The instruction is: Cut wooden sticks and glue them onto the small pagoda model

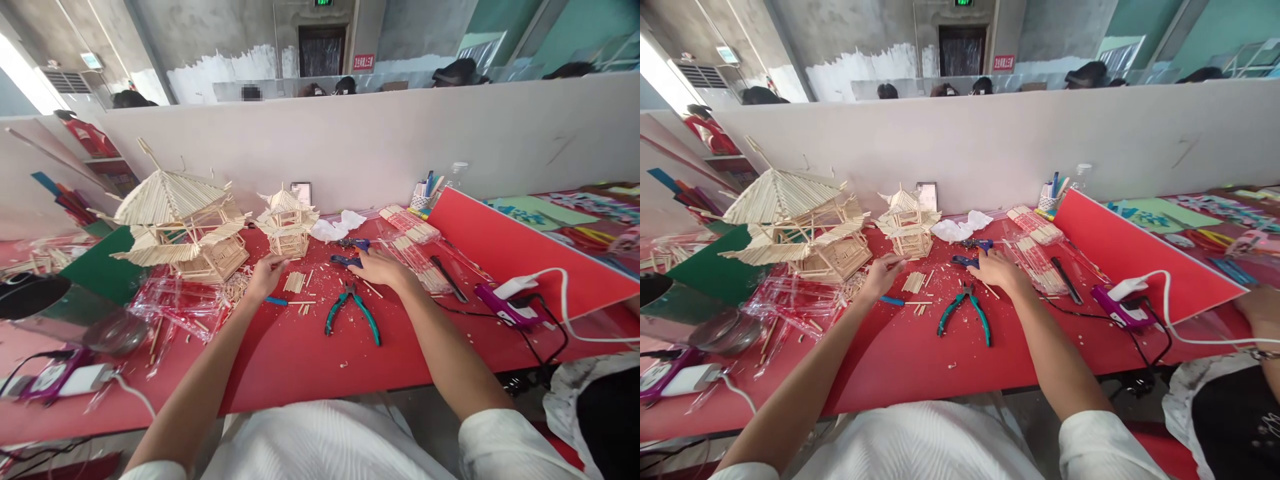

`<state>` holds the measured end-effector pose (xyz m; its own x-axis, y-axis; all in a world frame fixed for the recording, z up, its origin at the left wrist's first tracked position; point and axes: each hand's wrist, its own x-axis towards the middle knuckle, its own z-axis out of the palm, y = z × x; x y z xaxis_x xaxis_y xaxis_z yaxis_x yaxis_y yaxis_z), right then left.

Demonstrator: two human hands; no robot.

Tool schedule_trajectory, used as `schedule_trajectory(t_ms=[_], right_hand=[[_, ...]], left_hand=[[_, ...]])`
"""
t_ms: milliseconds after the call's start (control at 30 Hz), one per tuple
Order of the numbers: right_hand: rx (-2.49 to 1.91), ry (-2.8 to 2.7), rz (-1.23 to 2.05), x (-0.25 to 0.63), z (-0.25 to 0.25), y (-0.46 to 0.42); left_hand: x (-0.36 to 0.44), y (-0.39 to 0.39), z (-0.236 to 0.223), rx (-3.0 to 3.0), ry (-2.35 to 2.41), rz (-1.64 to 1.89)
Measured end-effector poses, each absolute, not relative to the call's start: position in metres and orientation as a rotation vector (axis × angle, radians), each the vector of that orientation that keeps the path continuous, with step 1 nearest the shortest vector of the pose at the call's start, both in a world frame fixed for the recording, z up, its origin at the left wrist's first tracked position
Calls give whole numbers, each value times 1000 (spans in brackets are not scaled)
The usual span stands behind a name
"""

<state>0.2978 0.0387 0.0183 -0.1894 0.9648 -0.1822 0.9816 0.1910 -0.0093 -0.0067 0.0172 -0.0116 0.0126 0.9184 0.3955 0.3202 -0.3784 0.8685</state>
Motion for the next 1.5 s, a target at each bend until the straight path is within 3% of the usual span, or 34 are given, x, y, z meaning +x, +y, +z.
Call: schedule_trajectory(t_ms=[367, 500, 667, 1067, 1300, 1500], right_hand=[[1890, 2364, -76, 292, 16, 30], [1716, 2722, -19, 284, 24, 24], [1342, 3182, -185, 258, 27, 16], [1280, 3264, -182, 257, 20, 22], [1419, 3187, -155, 287, 28, 34], [1417, 3159, -172, 289, 26, 37]], left_hand=[[-16, 18, -13, 2066, 1407, 1051], [-2, 11, -12, 2070, 1348, 1048], [19, 2, -11, 2040, 1242, 1047], [26, -6, -7, 2270, 1366, 868], [27, -2, -22, 2597, 1250, 506], [25, -1, -21, 2609, 1238, 603]])
